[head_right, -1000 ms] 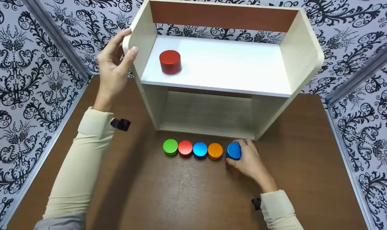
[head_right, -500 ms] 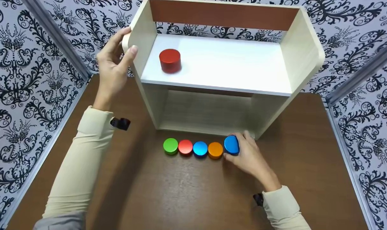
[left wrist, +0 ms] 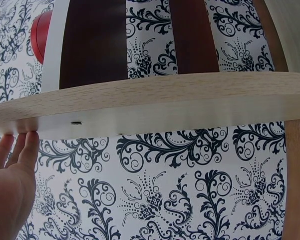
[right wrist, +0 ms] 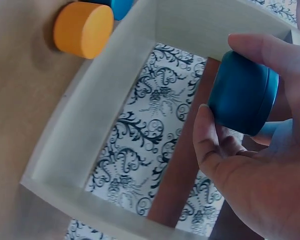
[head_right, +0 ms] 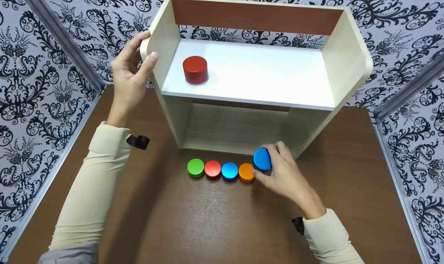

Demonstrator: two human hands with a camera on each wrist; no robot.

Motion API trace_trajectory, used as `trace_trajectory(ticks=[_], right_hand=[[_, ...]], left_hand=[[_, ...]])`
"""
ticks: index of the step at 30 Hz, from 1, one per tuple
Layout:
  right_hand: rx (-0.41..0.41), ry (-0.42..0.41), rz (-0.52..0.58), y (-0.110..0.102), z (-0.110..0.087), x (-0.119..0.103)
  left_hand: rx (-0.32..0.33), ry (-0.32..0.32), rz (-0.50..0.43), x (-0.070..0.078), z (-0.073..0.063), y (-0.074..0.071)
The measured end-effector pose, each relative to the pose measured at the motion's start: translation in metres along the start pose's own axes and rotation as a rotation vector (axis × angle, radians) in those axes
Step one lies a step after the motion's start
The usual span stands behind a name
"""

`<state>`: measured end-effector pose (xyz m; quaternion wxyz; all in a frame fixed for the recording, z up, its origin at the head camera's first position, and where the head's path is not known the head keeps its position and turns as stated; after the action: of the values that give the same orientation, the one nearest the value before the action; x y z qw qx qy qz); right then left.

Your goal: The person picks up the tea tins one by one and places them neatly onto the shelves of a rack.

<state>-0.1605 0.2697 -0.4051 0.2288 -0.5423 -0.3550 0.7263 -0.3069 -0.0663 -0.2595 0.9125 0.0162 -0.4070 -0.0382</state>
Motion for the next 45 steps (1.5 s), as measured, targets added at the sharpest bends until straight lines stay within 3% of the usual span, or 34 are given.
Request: trace_trajectory(ticks=[18,35,45], right_hand=[[-0.008,-0.025,0.024,-0.027,0.014,-0.042],[0.064,-0.085,0.015,-0.056,0.028,-0.082],[0.066,-0.107,0.042,-0.073,0.042,-0.101]], left_hand=[[-0.002,0.015,0.009,-0.001,0.0,0.0],[-0.005,0.013,0.012,0.0,0.0,0.0],[-0.004,0.005,0.007,-0.001,0.0,0.0]])
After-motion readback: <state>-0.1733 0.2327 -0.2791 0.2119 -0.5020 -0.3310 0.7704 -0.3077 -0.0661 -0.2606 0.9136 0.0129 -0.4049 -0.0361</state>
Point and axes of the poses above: each hand's wrist, its own z-axis towards the middle knuckle, its own y-axis out of the palm, x = y × z, the point moved 7 cm from there along z, towards the middle knuckle, and after that the axes turned 6 degrees about z, right-handed, at the moved point
